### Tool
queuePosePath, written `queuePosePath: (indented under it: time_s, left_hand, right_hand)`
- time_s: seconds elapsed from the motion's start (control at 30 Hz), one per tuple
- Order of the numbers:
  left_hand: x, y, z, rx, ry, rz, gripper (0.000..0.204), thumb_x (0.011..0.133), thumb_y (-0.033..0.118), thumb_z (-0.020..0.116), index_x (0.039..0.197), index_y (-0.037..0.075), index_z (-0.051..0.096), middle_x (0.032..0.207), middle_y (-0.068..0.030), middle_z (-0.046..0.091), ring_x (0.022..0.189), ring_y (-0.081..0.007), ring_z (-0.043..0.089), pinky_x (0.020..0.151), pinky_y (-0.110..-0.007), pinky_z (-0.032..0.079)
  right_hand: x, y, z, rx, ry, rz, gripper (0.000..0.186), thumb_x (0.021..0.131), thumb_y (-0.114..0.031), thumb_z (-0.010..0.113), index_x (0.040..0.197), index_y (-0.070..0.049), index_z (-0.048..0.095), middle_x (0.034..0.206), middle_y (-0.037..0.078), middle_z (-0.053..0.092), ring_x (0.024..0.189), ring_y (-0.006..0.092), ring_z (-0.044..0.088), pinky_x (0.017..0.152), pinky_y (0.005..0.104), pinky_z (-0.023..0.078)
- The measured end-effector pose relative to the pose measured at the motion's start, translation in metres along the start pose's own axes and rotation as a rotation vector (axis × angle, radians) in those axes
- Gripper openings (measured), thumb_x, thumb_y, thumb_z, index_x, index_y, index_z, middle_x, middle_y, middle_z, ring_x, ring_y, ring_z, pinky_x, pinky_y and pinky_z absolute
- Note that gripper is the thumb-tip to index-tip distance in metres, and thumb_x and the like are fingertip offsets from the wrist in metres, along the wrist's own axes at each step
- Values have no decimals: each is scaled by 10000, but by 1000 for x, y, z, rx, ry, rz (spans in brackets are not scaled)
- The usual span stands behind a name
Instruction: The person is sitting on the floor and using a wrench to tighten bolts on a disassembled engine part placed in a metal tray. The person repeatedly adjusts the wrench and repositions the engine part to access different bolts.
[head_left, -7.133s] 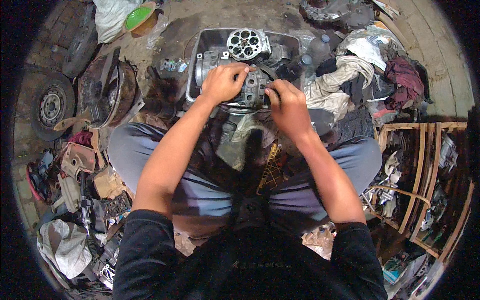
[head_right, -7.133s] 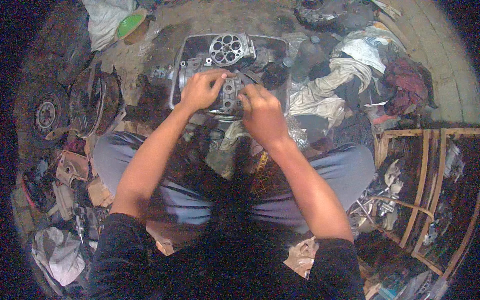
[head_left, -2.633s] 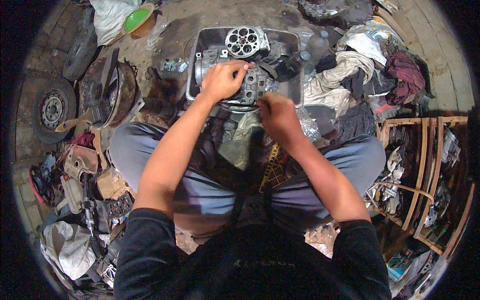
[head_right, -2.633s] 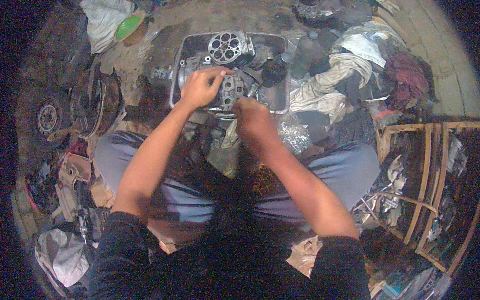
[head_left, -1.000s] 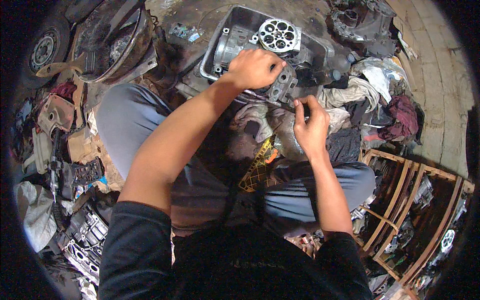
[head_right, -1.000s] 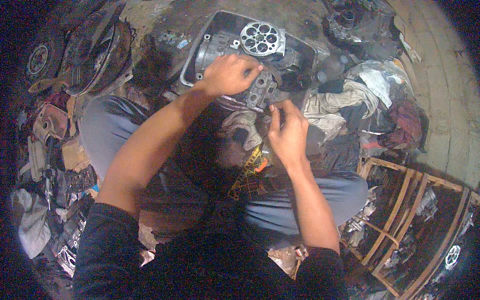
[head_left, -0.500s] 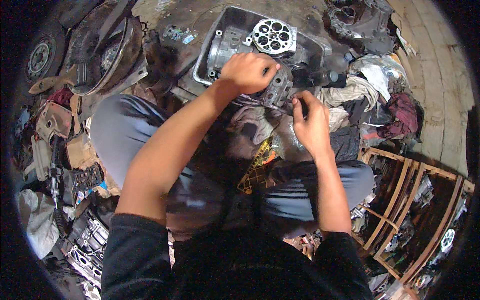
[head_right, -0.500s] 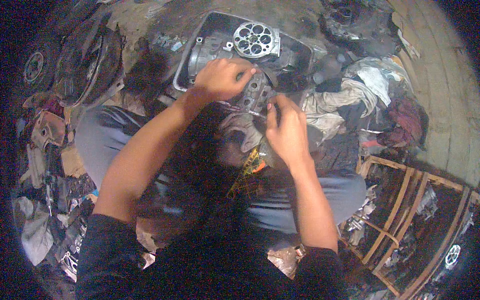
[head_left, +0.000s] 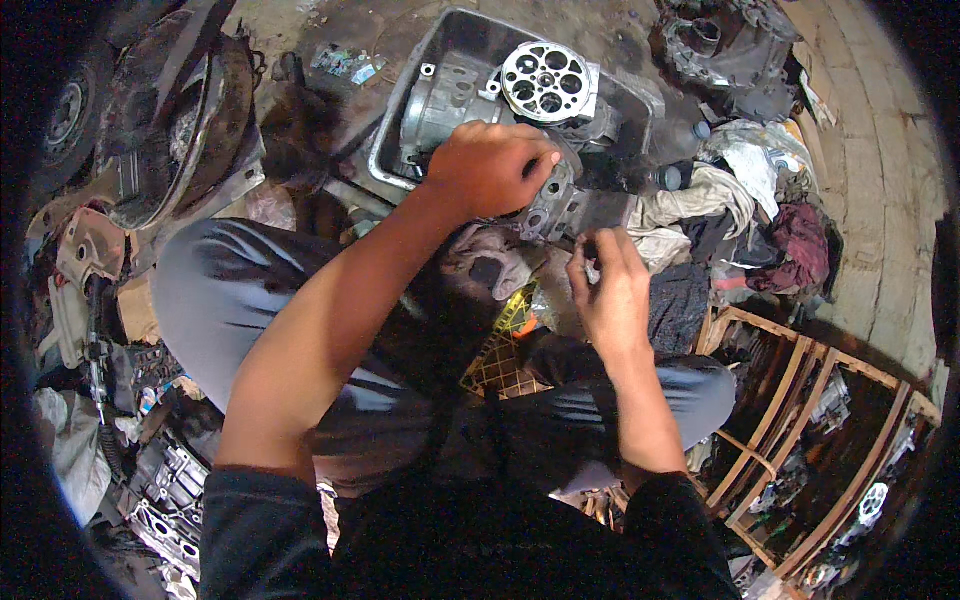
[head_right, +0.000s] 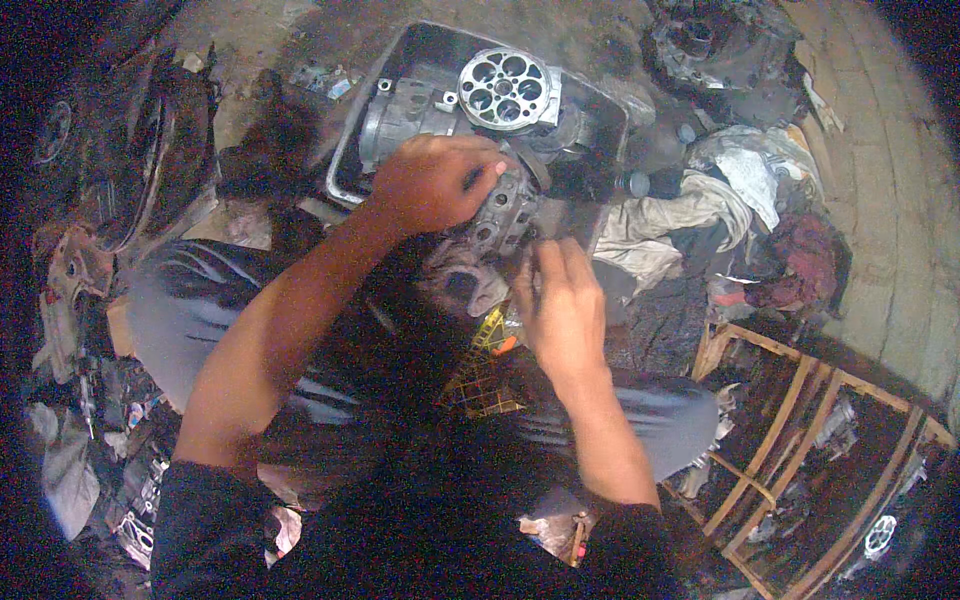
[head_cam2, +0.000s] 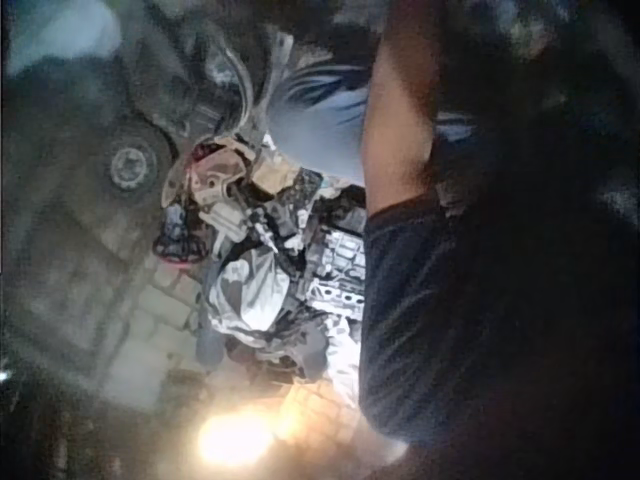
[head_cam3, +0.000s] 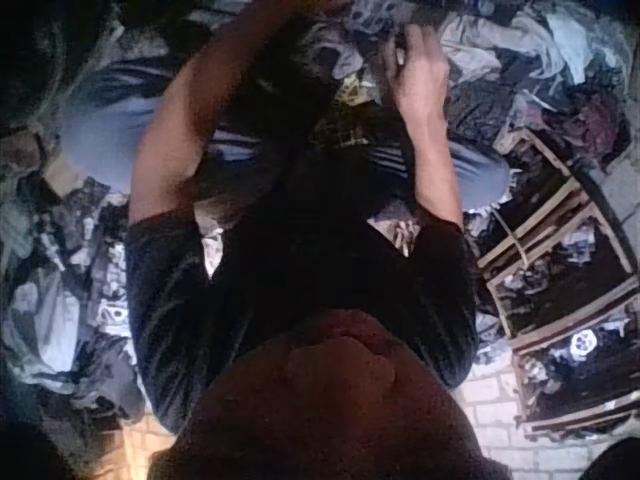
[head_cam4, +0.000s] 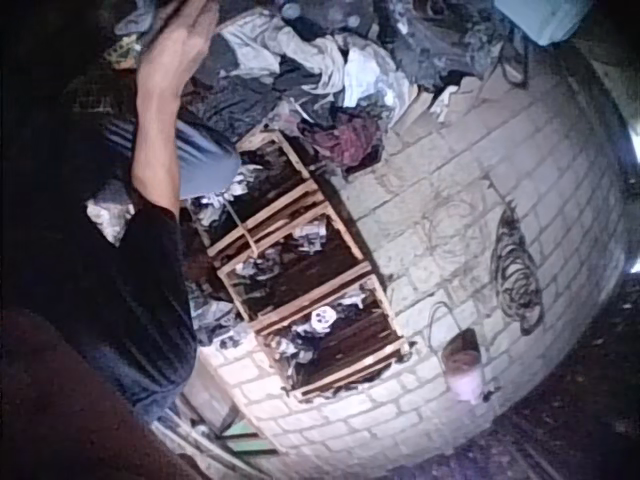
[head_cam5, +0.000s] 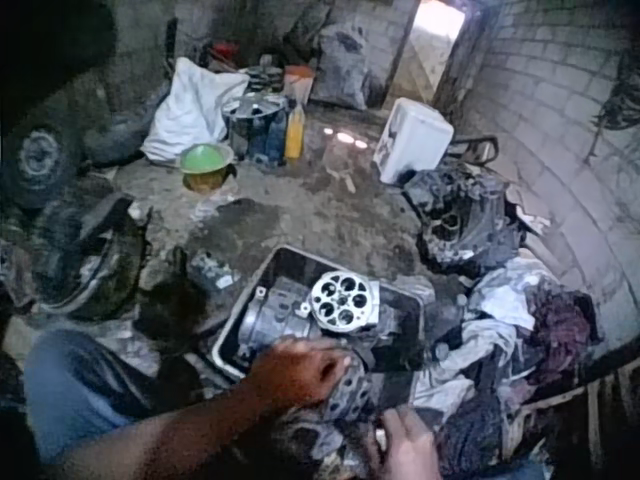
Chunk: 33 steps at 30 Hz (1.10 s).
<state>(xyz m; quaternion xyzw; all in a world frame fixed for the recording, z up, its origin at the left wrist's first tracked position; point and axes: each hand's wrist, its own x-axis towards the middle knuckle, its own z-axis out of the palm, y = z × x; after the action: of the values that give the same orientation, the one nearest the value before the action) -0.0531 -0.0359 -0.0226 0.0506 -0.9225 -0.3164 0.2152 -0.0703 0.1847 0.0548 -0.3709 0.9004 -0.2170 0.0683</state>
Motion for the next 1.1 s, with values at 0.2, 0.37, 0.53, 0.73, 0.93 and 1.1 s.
queuePosePath:
  time_s: [0.2,0.37,0.53,0.73,0.93,1.1]
  left_hand:
    - [1,1,-3,-41,12,33,211,959,296,696,990,106,781,1000,-85,775,882,-325,746,792,-451,594]
    - [2,-2,-3,-63,1,53,182,955,272,704,972,106,779,1012,-81,769,882,-321,746,781,-444,598]
    - [1,-1,-3,-29,10,75,183,959,274,701,968,108,777,1009,-80,768,877,-318,745,774,-441,598]
    - [1,-1,-5,-57,-2,48,207,970,291,683,972,105,775,990,-85,770,868,-324,743,782,-449,590]
    - [0,-2,-2,-28,-11,35,230,976,314,670,990,109,772,988,-85,771,874,-334,742,797,-453,586]
    - [-1,-3,0,0,-12,19,242,980,327,661,1017,117,774,1024,-83,775,902,-328,743,812,-453,586]
  right_hand:
    - [4,0,1,-6,12,-65,308,781,39,751,1064,17,630,969,214,590,913,446,625,778,505,519]
    - [10,0,4,-22,1,-55,264,787,44,743,1021,16,625,958,208,575,921,444,613,792,503,513]
    - [13,5,9,85,-11,-19,217,812,1,736,999,24,628,966,231,636,912,450,651,782,502,524]
    - [15,7,5,176,47,187,134,850,-21,694,967,33,658,923,223,691,864,415,696,794,449,541]
    - [13,3,8,133,99,109,123,841,-15,695,949,28,652,916,228,686,835,410,698,764,454,542]
    - [15,3,8,170,50,190,110,824,-23,710,917,14,664,875,228,700,805,406,703,748,446,544]
